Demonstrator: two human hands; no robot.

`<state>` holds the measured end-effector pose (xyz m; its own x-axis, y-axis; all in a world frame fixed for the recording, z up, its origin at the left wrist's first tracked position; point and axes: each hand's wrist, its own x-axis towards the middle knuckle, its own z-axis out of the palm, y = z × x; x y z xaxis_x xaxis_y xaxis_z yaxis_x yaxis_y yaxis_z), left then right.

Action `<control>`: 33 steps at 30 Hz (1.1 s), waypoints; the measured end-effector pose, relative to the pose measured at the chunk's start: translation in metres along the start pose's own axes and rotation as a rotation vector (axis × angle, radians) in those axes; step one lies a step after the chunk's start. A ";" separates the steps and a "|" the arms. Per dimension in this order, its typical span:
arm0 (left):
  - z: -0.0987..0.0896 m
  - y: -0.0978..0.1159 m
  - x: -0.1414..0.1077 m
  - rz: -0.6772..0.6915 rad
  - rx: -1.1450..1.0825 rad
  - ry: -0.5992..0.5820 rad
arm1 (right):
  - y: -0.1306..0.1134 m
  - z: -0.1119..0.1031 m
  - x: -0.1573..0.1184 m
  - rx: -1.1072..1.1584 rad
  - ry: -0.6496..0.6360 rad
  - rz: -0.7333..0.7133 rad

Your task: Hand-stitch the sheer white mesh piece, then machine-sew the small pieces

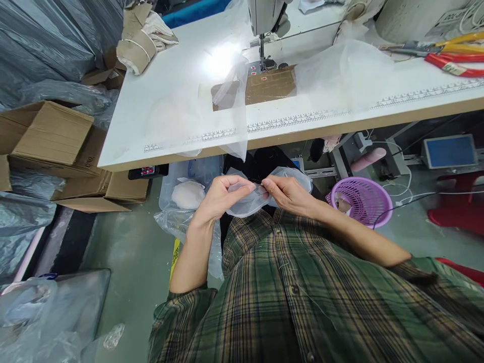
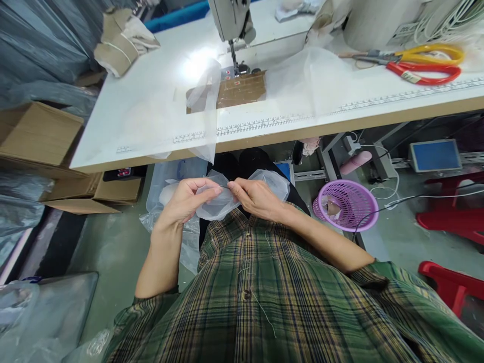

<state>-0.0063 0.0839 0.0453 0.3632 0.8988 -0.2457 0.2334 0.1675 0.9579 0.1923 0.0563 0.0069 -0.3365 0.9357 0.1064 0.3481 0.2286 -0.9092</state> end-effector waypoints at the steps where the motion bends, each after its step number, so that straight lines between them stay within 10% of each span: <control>1: 0.001 0.000 0.000 0.006 0.004 0.003 | 0.000 0.001 0.000 -0.030 0.018 -0.010; 33: 0.010 -0.016 0.007 -0.037 -0.031 -0.077 | 0.007 0.009 -0.005 -0.101 0.029 0.133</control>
<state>0.0016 0.0840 0.0269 0.4234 0.8582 -0.2902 0.2204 0.2131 0.9519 0.1882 0.0511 -0.0034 -0.2567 0.9665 0.0005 0.4745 0.1265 -0.8711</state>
